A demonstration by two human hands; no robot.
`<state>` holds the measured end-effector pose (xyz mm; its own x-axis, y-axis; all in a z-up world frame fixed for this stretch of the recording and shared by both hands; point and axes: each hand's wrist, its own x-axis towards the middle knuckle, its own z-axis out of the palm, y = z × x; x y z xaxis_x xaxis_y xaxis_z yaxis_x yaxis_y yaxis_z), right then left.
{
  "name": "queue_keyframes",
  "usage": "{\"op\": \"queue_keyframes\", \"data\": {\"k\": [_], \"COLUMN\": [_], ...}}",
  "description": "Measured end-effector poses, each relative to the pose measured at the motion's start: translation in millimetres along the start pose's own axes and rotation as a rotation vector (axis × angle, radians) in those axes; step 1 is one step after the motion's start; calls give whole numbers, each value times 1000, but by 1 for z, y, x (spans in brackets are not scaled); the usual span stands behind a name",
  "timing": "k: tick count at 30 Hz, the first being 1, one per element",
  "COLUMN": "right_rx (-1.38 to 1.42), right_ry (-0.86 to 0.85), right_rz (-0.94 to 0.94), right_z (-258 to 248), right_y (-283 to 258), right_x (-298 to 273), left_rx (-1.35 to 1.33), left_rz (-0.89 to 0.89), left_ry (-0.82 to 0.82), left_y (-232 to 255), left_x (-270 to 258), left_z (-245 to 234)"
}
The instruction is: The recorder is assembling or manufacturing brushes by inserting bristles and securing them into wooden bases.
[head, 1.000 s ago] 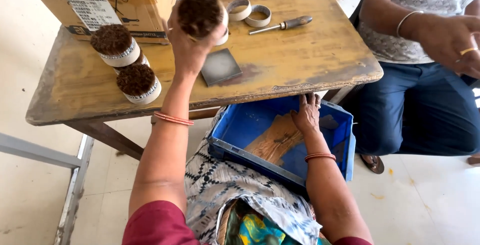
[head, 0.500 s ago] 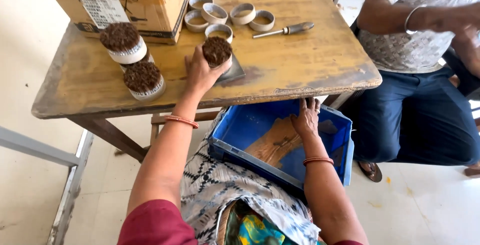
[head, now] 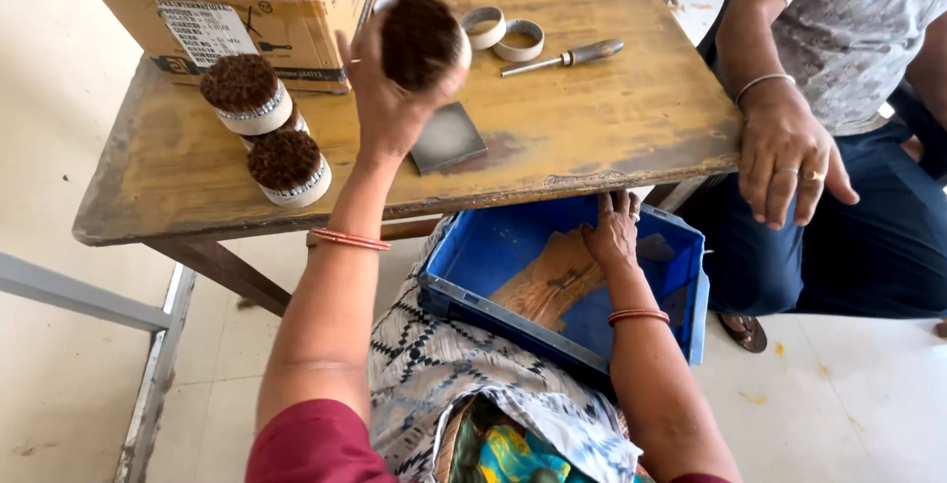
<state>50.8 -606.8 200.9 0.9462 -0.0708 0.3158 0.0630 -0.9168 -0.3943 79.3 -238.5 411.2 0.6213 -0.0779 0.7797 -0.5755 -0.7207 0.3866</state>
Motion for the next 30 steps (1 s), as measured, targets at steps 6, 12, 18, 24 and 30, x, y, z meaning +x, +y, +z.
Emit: {"op": "queue_keyframes", "data": {"k": [6,12,18,24,30], "right_rx": [28,-63,-155,-194,-164], "right_ry": [16,28,86,33,-97], "right_rz": [-2,-9,179,298,183], "right_z": [-10,2,-7,-24,-7], "right_y": [-11,2,-2,0,-11], "right_x": [-2,-5,-5,-6,0], "left_rx": [163,65,-68,-26,139], "left_rz": [-173,-117,-266,-204,-290], "left_ry": [-272,-118,-136,-77,-328], "left_y": [-2,-49,-48,-31,3], "left_x": [-12,-44,-58,-41,-9], "left_z": [-4,43,38,26,-16]}}
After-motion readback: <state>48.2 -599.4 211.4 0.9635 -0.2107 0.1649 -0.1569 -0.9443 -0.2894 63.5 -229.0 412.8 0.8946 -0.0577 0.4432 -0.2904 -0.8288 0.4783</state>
